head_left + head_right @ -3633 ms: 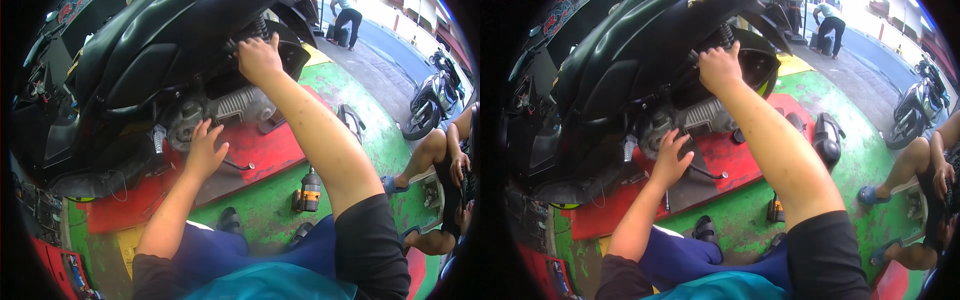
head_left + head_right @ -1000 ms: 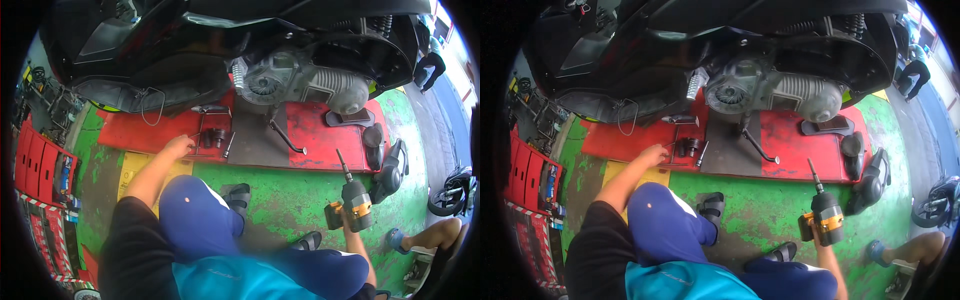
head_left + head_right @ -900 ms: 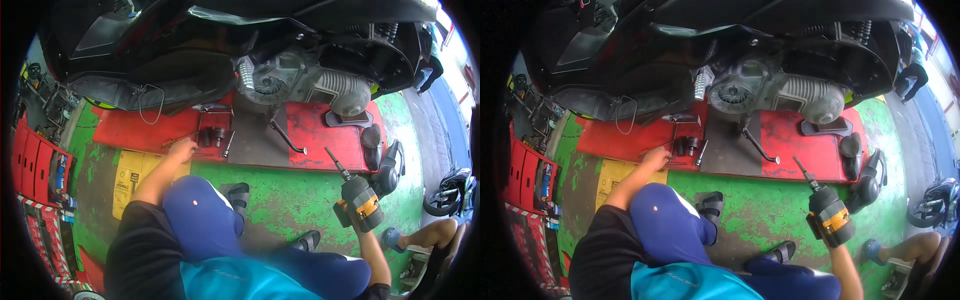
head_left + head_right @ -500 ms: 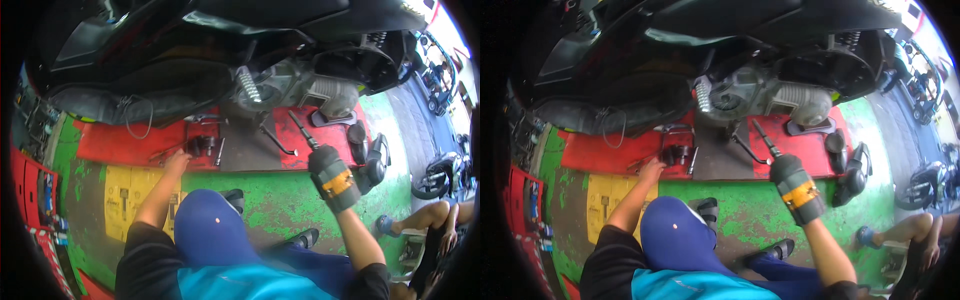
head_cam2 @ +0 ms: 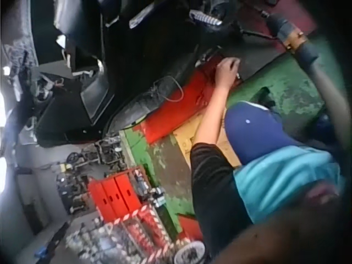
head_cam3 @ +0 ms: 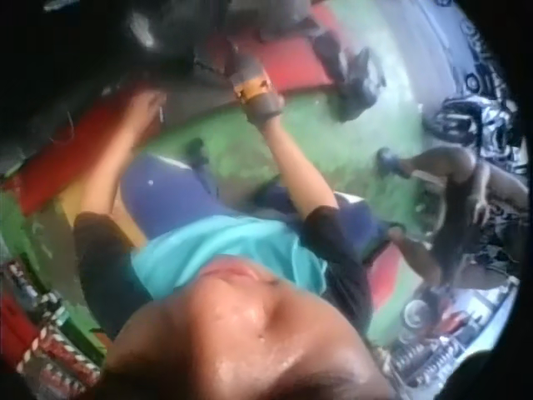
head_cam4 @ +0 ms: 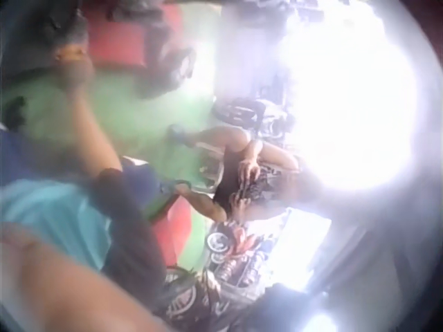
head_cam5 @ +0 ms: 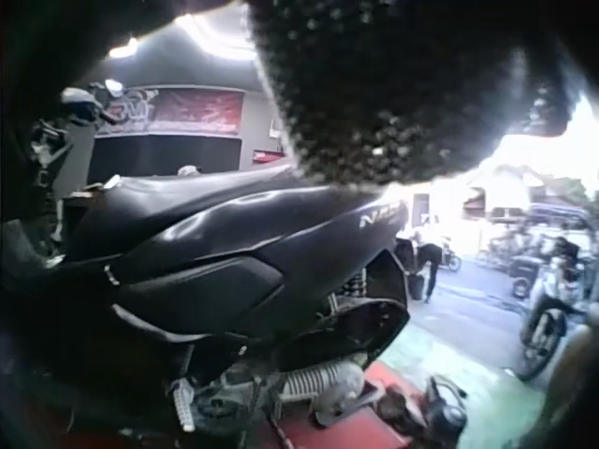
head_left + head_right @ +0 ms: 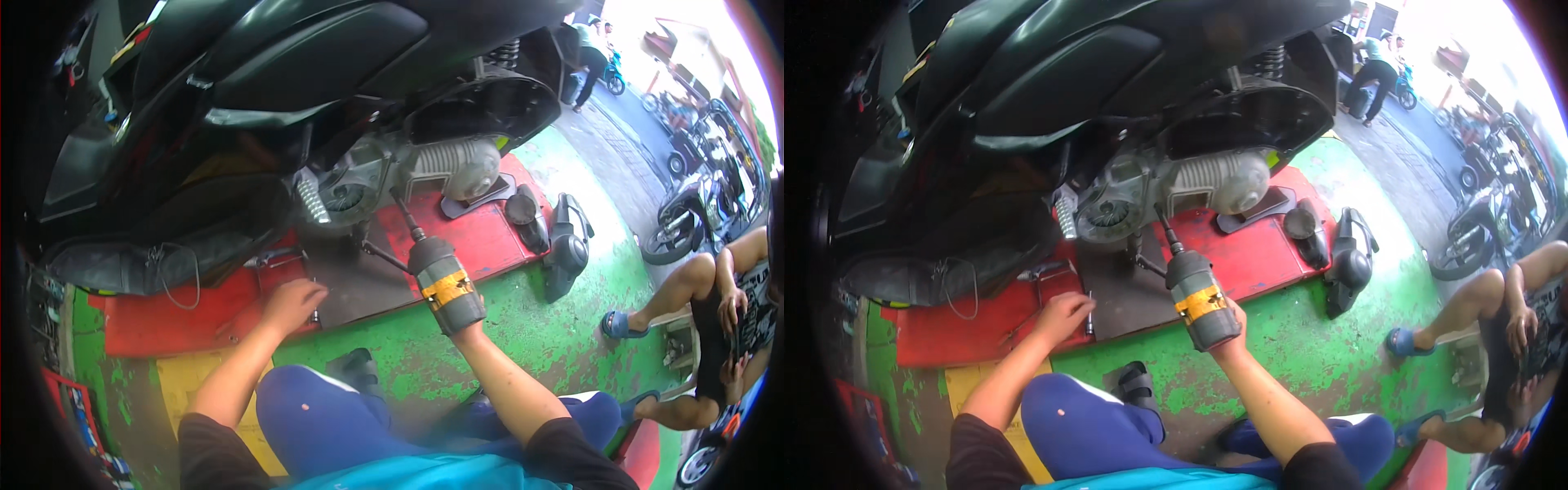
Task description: The person removes covers from a motorcycle, unfastens bolts from the engine casing using an impact wrench, and removes the metal casing cover by hand.
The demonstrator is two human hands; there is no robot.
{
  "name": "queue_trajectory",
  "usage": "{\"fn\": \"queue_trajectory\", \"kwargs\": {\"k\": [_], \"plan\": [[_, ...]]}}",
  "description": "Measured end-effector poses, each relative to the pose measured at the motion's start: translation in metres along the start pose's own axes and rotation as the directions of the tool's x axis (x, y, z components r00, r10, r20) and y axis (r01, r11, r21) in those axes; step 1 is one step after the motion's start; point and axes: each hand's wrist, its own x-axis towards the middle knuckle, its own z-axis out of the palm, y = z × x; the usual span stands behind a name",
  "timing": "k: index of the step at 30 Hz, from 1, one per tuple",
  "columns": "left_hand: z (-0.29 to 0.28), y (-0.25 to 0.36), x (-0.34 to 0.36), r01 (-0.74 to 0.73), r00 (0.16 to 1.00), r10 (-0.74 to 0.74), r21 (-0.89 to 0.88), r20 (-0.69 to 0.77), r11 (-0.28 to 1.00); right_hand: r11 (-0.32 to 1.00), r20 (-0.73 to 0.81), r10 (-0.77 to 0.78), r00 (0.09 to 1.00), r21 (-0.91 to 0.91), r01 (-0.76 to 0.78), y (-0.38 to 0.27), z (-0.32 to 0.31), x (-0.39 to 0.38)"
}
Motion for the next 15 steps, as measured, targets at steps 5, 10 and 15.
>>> {"fn": "queue_trajectory", "kwargs": {"k": [5, 10, 15], "plan": [[0.019, 0.07, 0.106, 0.106, 0.99, -0.04, -0.525, 0.136, 0.844, 0.999, -0.036, -0.042, 0.998, -0.013, 0.042, 0.012, 0.01, 0.012], [0.057, 0.076, 0.167, 0.39, 0.905, -0.311, -0.856, 0.29, 0.34, 0.659, 0.079, -0.268, 0.96, -0.712, 0.243, 0.017, 0.033, 0.022], [0.068, 0.065, 0.169, 0.198, 0.97, -0.194, -0.941, 0.148, 0.274, -0.04, 0.408, -0.33, 0.852, -0.907, 0.419, 0.012, 0.043, 0.021]]}}
